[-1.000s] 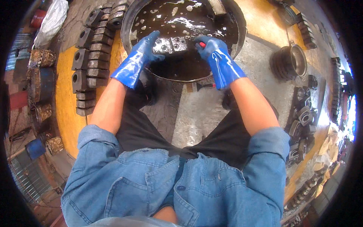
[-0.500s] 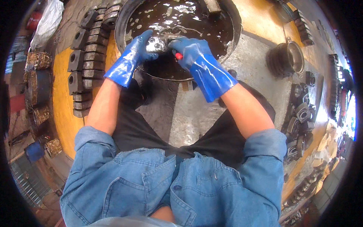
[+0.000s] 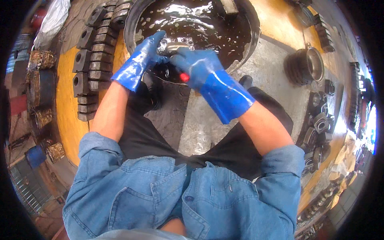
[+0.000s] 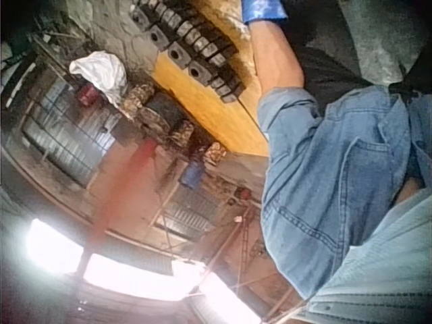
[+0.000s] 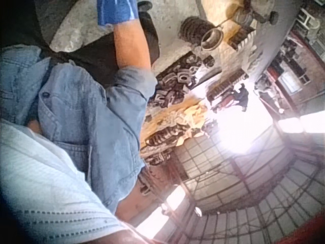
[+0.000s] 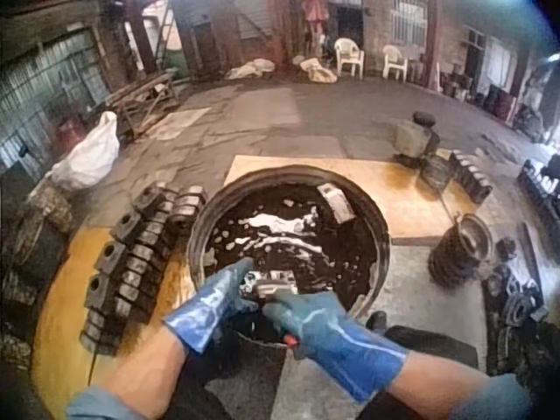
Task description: The person cleans various metal components by scrubbing them with a brush inside a large tub of dark liquid. The person removes individual metal parts from the tub, brushes their surfaces, and places them onto a nearby metal work surface.
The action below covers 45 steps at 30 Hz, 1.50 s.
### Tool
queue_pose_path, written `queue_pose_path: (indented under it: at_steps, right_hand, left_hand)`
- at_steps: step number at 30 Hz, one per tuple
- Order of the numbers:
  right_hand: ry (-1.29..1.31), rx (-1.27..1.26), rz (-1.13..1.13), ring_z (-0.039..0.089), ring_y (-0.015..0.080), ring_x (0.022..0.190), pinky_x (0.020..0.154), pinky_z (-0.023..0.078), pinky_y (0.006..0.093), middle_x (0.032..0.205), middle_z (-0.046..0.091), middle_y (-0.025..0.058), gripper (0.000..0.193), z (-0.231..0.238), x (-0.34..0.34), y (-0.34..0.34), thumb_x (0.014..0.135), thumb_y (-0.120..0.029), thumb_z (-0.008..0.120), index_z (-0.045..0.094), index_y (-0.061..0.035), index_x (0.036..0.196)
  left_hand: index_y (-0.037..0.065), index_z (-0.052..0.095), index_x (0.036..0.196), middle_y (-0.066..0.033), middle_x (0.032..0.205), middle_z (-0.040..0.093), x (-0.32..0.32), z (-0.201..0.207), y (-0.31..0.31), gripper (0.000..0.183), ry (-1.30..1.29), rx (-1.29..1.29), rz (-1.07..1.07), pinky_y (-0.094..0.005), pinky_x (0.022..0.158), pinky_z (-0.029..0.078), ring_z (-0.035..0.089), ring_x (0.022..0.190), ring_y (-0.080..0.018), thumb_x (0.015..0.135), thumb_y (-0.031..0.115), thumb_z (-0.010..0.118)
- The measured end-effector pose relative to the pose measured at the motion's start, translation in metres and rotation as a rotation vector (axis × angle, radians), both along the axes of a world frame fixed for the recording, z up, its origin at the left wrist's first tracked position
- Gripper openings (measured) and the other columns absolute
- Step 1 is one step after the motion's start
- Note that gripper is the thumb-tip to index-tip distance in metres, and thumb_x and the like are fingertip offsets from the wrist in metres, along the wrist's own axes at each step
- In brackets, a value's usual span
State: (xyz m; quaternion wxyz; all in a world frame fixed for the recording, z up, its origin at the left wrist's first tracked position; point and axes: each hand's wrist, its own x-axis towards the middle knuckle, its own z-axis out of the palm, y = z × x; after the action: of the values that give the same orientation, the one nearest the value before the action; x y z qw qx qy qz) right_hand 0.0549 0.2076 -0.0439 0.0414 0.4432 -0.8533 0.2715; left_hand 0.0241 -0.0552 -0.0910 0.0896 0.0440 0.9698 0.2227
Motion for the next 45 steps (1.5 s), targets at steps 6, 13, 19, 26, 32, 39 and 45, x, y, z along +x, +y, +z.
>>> queue_pose_path:
  at_steps: [6, 13, 19, 26, 32, 39, 45]
  right_hand:
    - [0.014, -0.111, -0.058, 0.074, 0.0346, 0.101, 0.087, 0.061, 0.0414, 0.119, 0.074, 0.0122, 0.030, -0.017, -0.007, -0.004, 0.087, -0.009, 0.077, 0.075, -0.0121, 0.117]
    - [-0.458, -0.407, -0.458, 0.076, 0.0201, 0.097, 0.087, 0.060, 0.0323, 0.108, 0.080, 0.0065, 0.024, -0.014, -0.025, 0.000, 0.096, -0.013, 0.077, 0.078, -0.0098, 0.119]
    - [-0.848, -0.557, -0.639, 0.075, 0.0177, 0.087, 0.079, 0.061, 0.0322, 0.101, 0.079, 0.0089, 0.036, -0.032, -0.075, -0.002, 0.098, -0.035, 0.072, 0.076, -0.0088, 0.122]
    - [-0.990, -0.780, -0.668, 0.076, 0.0228, 0.089, 0.083, 0.058, 0.0359, 0.099, 0.079, 0.0150, 0.043, -0.023, -0.093, -0.029, 0.093, -0.043, 0.070, 0.076, -0.0053, 0.114]
    - [-0.899, -0.553, -0.726, 0.063, 0.0162, 0.068, 0.063, 0.048, 0.0369, 0.075, 0.069, 0.0052, 0.029, -0.029, -0.107, -0.042, 0.094, -0.035, 0.071, 0.073, -0.0060, 0.093]
    - [-0.796, -0.150, -0.796, 0.076, 0.0174, 0.082, 0.074, 0.061, 0.0334, 0.088, 0.078, 0.0085, 0.036, -0.030, -0.100, -0.046, 0.095, -0.043, 0.073, 0.078, -0.0104, 0.109]
    - [-0.805, -0.190, -0.687, 0.075, 0.0316, 0.094, 0.091, 0.058, 0.0396, 0.101, 0.079, 0.0170, 0.037, -0.022, -0.075, -0.040, 0.096, -0.042, 0.068, 0.080, -0.0096, 0.108]
  left_hand:
    - [0.013, 0.043, 0.158, -0.0195, 0.147, 0.061, -0.008, -0.006, -0.003, 0.103, -0.037, 0.010, 0.040, -0.0423, 0.114, 0.048, 0.059, 0.136, -0.0358, 0.071, 0.032, 0.095]
    - [0.003, 0.046, 0.155, -0.0219, 0.142, 0.064, -0.008, -0.007, 0.000, 0.102, 0.001, 0.018, 0.000, -0.0387, 0.109, 0.051, 0.064, 0.129, -0.0320, 0.069, 0.023, 0.097]
    - [0.003, 0.043, 0.156, -0.0191, 0.145, 0.063, -0.011, -0.013, -0.002, 0.108, -0.013, 0.023, -0.025, -0.0376, 0.112, 0.048, 0.060, 0.135, -0.0303, 0.065, 0.020, 0.098]
    - [0.011, 0.041, 0.159, -0.0166, 0.150, 0.060, -0.011, -0.006, 0.003, 0.106, -0.039, -0.058, -0.032, -0.0407, 0.117, 0.046, 0.057, 0.139, -0.0336, 0.070, 0.029, 0.096]
    - [0.011, 0.044, 0.159, -0.0168, 0.150, 0.059, -0.012, -0.015, 0.000, 0.106, -0.009, -0.030, -0.019, -0.0410, 0.117, 0.047, 0.056, 0.139, -0.0338, 0.068, 0.029, 0.097]
    - [0.007, 0.048, 0.155, -0.0188, 0.147, 0.061, -0.004, 0.009, 0.020, 0.104, -0.022, -0.063, 0.039, -0.0392, 0.116, 0.047, 0.060, 0.135, -0.0314, 0.064, 0.014, 0.098]
    - [0.009, 0.050, 0.153, -0.0190, 0.148, 0.060, -0.002, 0.006, 0.016, 0.101, -0.022, -0.084, 0.043, -0.0423, 0.115, 0.048, 0.058, 0.136, -0.0352, 0.065, 0.022, 0.099]
